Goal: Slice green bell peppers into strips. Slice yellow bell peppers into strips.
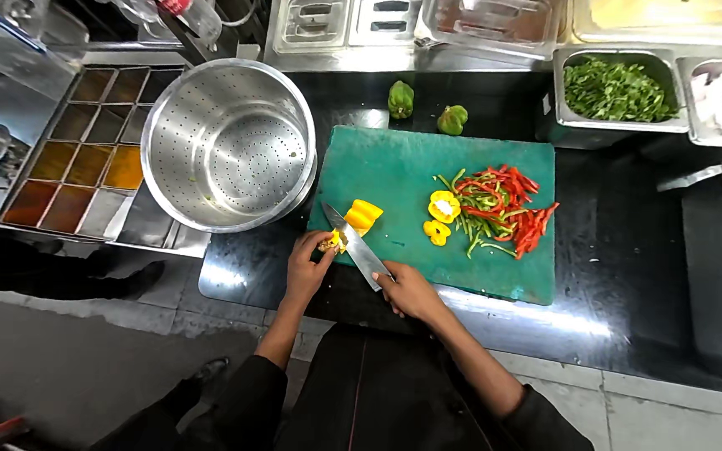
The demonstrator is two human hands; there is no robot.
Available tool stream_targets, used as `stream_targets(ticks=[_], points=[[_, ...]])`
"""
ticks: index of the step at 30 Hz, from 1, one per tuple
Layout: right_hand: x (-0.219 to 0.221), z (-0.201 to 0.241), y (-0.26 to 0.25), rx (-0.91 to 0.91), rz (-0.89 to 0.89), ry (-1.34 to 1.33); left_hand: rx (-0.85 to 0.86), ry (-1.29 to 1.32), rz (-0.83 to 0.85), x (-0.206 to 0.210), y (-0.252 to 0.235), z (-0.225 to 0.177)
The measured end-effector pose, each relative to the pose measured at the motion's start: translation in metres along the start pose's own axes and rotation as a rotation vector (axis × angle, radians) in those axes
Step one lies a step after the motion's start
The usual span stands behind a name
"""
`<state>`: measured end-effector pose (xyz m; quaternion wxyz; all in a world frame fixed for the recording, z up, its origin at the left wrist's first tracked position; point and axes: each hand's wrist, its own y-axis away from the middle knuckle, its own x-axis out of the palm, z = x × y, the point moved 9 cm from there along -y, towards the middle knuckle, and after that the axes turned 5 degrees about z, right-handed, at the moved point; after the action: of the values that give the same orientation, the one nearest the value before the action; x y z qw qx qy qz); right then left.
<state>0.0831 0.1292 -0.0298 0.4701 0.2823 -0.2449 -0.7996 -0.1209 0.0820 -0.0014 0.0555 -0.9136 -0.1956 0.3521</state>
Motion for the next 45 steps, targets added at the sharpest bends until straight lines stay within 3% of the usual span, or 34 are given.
stream_targets(ticks=[7,13,20,26,33,39,45], points=[[0.004,-0.034,0.022,0.022,0.109,-0.028,0.004,-0.011,-0.046,-0.001,0.004,0.000],[0.004,-0.006,0.002,0.009,0.068,0.025,0.029,0.045,-0.045,-0.004,0.004,0.004],[0.005,-0.031,0.023,0.042,0.142,0.068,0.030,0.075,-0.166,-0.003,0.007,0.007],[0.009,-0.002,0.001,0.026,0.089,0.105,0.080,0.056,-0.137,-0.001,0.008,0.002],[0.005,-0.037,0.027,0.026,0.173,0.202,-0.109,0.276,-0.316,-0.025,0.011,0.022],[-0.020,-0.061,0.068,-0.065,0.105,0.015,-0.234,0.143,-0.383,-0.044,0.010,0.029],[-0.037,-0.076,0.077,-0.012,-0.057,-0.208,-0.427,0.027,-0.384,-0.040,-0.003,0.032]])
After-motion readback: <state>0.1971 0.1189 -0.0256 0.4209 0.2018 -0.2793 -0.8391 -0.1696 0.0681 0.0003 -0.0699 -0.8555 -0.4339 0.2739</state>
